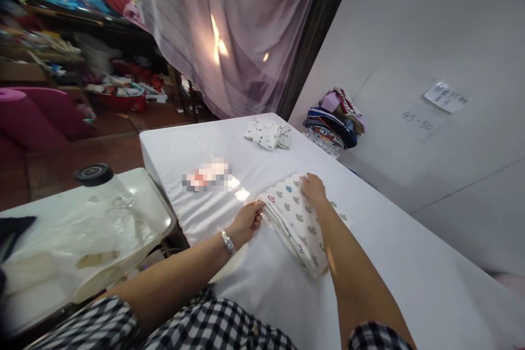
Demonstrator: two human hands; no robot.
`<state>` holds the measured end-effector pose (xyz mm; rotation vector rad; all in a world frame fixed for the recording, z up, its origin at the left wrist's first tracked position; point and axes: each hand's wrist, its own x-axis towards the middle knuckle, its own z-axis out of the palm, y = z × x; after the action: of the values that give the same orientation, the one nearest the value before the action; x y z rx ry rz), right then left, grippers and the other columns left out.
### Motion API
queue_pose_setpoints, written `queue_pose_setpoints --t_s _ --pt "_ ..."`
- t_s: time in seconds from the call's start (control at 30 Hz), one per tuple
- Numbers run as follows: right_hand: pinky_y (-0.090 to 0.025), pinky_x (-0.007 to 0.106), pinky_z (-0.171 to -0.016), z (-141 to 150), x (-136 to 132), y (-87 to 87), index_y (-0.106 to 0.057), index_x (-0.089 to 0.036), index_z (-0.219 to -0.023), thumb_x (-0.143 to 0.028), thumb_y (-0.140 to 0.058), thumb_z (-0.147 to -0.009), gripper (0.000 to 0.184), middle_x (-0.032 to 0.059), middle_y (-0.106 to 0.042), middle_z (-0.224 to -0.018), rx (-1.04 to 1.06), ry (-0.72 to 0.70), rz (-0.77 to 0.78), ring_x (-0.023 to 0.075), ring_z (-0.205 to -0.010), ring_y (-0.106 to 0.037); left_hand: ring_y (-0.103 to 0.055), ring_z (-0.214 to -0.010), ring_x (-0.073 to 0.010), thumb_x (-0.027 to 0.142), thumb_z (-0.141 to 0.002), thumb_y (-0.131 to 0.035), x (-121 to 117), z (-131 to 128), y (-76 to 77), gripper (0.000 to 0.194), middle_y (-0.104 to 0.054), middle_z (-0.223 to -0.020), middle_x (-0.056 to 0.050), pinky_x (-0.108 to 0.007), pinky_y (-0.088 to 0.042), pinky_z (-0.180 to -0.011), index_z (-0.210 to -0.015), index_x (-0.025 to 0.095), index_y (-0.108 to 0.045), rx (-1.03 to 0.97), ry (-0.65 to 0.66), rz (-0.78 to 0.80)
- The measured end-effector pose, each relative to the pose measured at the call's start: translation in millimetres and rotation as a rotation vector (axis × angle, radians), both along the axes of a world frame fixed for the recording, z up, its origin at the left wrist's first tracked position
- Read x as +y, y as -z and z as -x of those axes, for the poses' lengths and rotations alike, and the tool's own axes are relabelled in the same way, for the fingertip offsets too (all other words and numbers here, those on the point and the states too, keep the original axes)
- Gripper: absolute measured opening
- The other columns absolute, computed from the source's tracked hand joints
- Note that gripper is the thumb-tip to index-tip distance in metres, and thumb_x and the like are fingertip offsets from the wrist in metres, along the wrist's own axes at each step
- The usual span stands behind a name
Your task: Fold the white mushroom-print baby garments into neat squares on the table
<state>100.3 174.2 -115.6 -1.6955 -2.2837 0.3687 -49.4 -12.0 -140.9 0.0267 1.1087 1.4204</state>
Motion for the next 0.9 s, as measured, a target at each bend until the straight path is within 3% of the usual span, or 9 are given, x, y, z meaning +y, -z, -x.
queue_pose_setpoints --t_s 0.1,0.27,0.47,0.6,0.7,0.8,0.9 --pt "-0.033 0.042 -0.098 4.4 17.1 12.1 -0.049 -0.014 -0.125 -0.044 -0.039 -0.084 0.052 0.0149 -0.052 -0.127 -0.073 0.077 0.089 0.0286 -0.117 -0.046 -0.032 -0.035 -0.0002 0.015 -0.074 -0.058 1.4 3.2 1.1 0.019 -0.038 -0.049 0.008 -0.011 -0.020 -0.034 -0.065 0.016 -0.042 -0.037 0.005 -0.007" --pt "-0.030 0.040 -0.100 9.2 19.6 27.3 -0.046 -0.012 -0.128 -0.052 -0.036 -0.085 0.060 0.0153 -0.047 -0.131 -0.143 0.117 0.116 0.0285 -0.120 -0.042 -0.029 -0.036 -0.0005 0.015 -0.079 -0.052 -3.5 17.5 3.2 0.022 -0.034 -0.049 0.008 -0.011 -0.022 -0.034 -0.063 0.017 -0.037 -0.132 -0.005 -0.045" --pt "-0.030 0.039 -0.099 7.9 16.2 33.5 -0.046 -0.013 -0.128 -0.053 -0.029 -0.087 0.060 0.0142 -0.048 -0.130 -0.167 0.132 0.087 0.0279 -0.119 -0.043 -0.032 -0.037 -0.0010 0.021 -0.080 -0.057 -5.6 28.4 4.1 0.020 -0.040 -0.053 0.006 -0.011 -0.022 -0.033 -0.068 0.016 -0.042 -0.218 0.156 0.041" --pt "-0.032 0.039 -0.097 7.7 12.7 33.3 -0.046 -0.014 -0.128 -0.053 -0.028 -0.087 0.059 0.0140 -0.050 -0.128 -0.173 0.133 0.060 0.0277 -0.118 -0.044 -0.030 -0.037 -0.0010 0.024 -0.079 -0.056 -4.7 27.7 2.6 0.021 -0.038 -0.053 0.007 -0.012 -0.020 -0.035 -0.066 0.016 -0.041 -0.132 0.125 0.012" --pt "-0.033 0.038 -0.097 7.5 9.4 31.6 -0.046 -0.013 -0.128 -0.052 -0.027 -0.088 0.059 0.0140 -0.051 -0.126 -0.175 0.130 0.041 0.0271 -0.116 -0.045 -0.035 -0.039 -0.0028 0.022 -0.078 -0.052 -8.3 29.9 4.5 0.014 -0.043 -0.057 0.005 -0.016 -0.024 -0.038 -0.067 0.016 -0.046 0.180 0.201 -0.049" --pt "-0.033 0.038 -0.097 7.3 7.7 30.1 -0.047 -0.013 -0.127 -0.051 -0.027 -0.088 0.058 0.0143 -0.051 -0.126 -0.173 0.125 0.032 0.0275 -0.116 -0.045 -0.045 -0.049 -0.0067 0.020 -0.075 -0.053 -11.7 35.9 9.7 0.004 -0.055 -0.069 0.002 -0.020 -0.034 -0.048 -0.077 0.017 -0.055 0.765 0.287 -0.119" --pt "-0.034 0.040 -0.095 7.5 7.5 29.7 -0.046 -0.012 -0.127 -0.051 -0.027 -0.087 0.059 0.0149 -0.051 -0.126 -0.171 0.126 0.036 0.0288 -0.115 -0.046 -0.054 -0.065 -0.0117 0.021 -0.075 -0.054 -9.8 41.6 14.0 0.019 -0.061 -0.089 -0.001 -0.024 -0.038 -0.060 -0.093 0.020 -0.056 1.240 0.313 -0.113"
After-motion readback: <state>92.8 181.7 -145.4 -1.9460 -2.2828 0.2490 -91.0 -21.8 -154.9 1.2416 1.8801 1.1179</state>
